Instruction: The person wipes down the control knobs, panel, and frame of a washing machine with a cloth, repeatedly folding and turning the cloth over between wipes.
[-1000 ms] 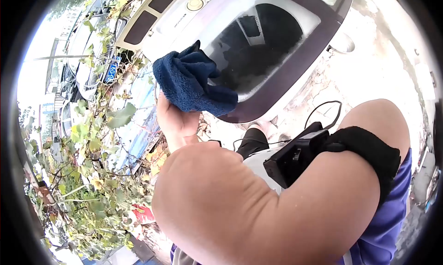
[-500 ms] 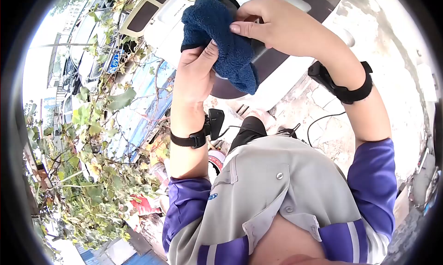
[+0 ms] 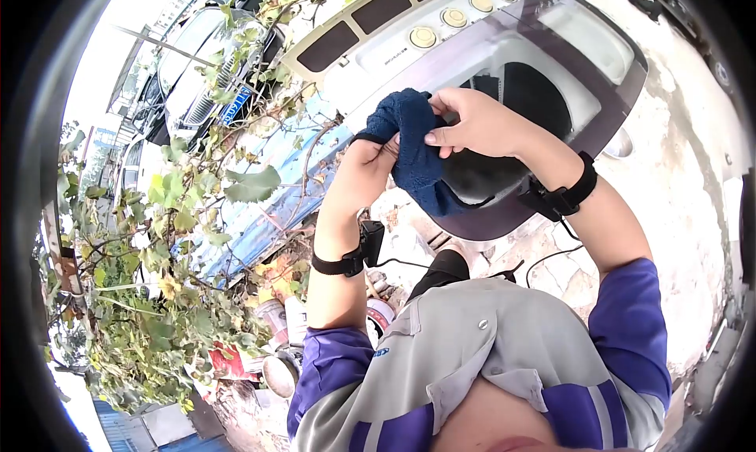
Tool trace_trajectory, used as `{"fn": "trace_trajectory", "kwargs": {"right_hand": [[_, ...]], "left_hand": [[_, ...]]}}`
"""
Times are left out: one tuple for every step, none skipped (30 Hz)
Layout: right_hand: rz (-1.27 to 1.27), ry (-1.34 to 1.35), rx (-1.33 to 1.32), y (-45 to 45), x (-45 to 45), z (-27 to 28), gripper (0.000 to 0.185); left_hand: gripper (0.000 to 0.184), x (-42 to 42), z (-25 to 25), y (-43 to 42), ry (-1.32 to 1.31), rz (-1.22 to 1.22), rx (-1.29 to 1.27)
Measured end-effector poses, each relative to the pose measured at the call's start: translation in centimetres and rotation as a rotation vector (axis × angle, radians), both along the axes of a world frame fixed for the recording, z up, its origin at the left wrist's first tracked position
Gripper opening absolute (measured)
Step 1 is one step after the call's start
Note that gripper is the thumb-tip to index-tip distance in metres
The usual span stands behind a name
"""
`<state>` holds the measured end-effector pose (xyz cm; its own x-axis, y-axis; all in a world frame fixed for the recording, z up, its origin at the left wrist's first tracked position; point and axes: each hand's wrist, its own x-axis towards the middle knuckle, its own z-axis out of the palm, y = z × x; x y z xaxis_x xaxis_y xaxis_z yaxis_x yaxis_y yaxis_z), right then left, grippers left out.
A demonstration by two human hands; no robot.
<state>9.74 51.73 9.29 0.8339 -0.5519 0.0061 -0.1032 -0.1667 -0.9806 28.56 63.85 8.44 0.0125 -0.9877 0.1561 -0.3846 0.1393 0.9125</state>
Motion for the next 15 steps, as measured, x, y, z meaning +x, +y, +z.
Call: {"fn": "trace_trajectory", "kwargs": {"right_hand": [[0.009, 0.014, -0.028, -0.7, 1.3, 0.4, 0.023], [0.019, 0.031, -0.053, -1.5, 2.7, 0.9, 0.022], [0.007, 0.035, -0.058, -2.6, 4.0, 1.6, 0.02], [-0.02, 0.004, -0.036, -3.9, 5.2, 2.3, 0.02], [-0.074, -0.038, -0.04, -4.8, 5.9, 3.3, 0.02], [-0.133, -0.083, -0.038, -5.6, 6.5, 4.3, 0.02], [-0.171, -0.104, -0.054, -6.5, 6.6, 4.9, 0.02], [-0.213, -0.125, -0.07, -7.3, 6.3, 5.1, 0.021], [-0.234, -0.162, -0.043, -7.8, 5.8, 5.2, 0.022], [-0.274, -0.147, -0.043, -8.0, 5.0, 5.0, 0.022], [-0.315, -0.131, -0.046, -7.8, 3.9, 4.5, 0.022], [-0.356, -0.117, -0.051, -7.4, 2.7, 4.1, 0.021], [-0.397, -0.053, -0.026, -6.8, 1.5, 3.4, 0.021], [-0.433, 0.009, -0.002, -5.9, 0.5, 2.3, 0.021], [-0.494, 0.081, 0.05, -5.3, -0.4, 1.1, 0.021]], "left_hand": [[0.027, 1.6, 0.4, -0.5, -0.04, 0.027, 0.018], [0.027, 3.4, 1.2, -1.0, -0.077, 0.055, 0.039], [0.026, 5.6, 1.3, -2.3, -0.034, 0.12, 0.028], [0.028, 6.7, 1.3, -2.9, 0.149, 0.138, -0.082], [0.028, 8.6, 1.6, -3.3, 0.13, 0.197, -0.064], [0.029, 10.5, 1.9, -3.7, 0.106, 0.251, -0.039], [0.028, 11.0, 2.6, -4.0, 0.265, 0.211, -0.111], [0.027, 11.8, 2.9, -4.1, 0.275, 0.179, -0.128], [0.027, 12.4, 3.0, -4.0, 0.29, 0.144, -0.146], [0.027, 12.8, 2.9, -3.9, 0.309, 0.108, -0.164], [0.026, 13.6, 2.4, -3.6, 0.256, 0.096, -0.07], [0.027, 13.9, 2.0, -3.3, 0.194, 0.04, -0.056], [0.026, 14.7, 0.4, -3.1, 0.184, 0.033, 0.047], [0.026, 15.5, -1.5, -2.6, 0.172, 0.028, 0.148], [0.026, 15.1, -2.4, -2.4, 0.249, 0.036, 0.168]]}}
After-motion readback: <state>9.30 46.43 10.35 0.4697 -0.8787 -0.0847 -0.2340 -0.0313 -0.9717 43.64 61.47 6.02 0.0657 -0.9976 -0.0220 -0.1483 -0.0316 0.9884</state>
